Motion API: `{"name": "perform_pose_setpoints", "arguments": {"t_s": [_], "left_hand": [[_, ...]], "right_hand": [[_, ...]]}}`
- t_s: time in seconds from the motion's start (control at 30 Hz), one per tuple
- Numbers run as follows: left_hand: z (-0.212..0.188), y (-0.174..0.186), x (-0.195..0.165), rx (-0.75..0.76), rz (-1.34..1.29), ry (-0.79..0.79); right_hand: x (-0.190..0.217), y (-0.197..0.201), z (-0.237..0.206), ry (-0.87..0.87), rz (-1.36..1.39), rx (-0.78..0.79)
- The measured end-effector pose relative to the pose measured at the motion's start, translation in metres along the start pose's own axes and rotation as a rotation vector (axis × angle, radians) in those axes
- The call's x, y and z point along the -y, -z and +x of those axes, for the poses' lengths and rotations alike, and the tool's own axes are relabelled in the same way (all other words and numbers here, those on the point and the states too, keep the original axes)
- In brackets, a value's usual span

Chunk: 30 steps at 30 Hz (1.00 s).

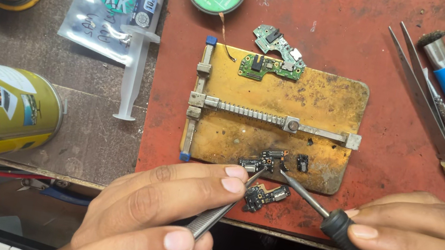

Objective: The person works at a cluttered electronics repair bench, using tweezers to hold and position small circuit boards and components on a fixture while applying a soldering iron to the board. They reposition the boards and components with tweezers between soldering passes and briefly reach for items on the bench.

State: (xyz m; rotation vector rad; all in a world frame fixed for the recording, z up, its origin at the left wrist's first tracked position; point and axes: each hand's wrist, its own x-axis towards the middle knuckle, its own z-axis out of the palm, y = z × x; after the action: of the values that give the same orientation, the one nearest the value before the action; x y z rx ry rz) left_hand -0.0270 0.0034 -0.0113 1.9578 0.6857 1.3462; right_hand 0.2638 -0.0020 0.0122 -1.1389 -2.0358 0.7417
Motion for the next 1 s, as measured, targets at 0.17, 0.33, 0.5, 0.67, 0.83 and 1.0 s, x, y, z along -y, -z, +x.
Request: {"name": "perform_pose_setpoints", "arguments": {"t_s": [0.17, 0.33, 0.5, 0.67, 0.83, 1.0], "left_hand": [[-0.0003, 0.0006, 0.0002, 0.019, -0.019, 0.005], [0.0002, 0.0004, 0.0001, 0.017, -0.013, 0.026], [-0.0007, -0.0008, -0.0043, 0.015, -0.012, 0.088], [-0.0012, -0.0002, -0.003, 0.014, -0.003, 0.083], [-0.0027, -0.002, -0.0015, 0.012, -0.007, 0.064], [-0.0045, 0.0011, 0.003, 0.065, -0.04, 0.038]], "right_hand": [[0.0044, 0.0016, 0.0007, 0.008, -0.055, 0.057], [0.0018, 0.0018, 0.0072, 0.05, -0.047, 0.086], [-0.0015, 0.0008, 0.0038, 0.057, -0.053, 0.078], [-0.0021, -0.0001, 0.0016, 0.045, -0.072, 0.079], [-0.0018, 0.0004, 0.0026, 0.04, -0.09, 0.096], [-0.0015, -0.0011, 0.0024, 0.04, -0.104, 0.091]]}}
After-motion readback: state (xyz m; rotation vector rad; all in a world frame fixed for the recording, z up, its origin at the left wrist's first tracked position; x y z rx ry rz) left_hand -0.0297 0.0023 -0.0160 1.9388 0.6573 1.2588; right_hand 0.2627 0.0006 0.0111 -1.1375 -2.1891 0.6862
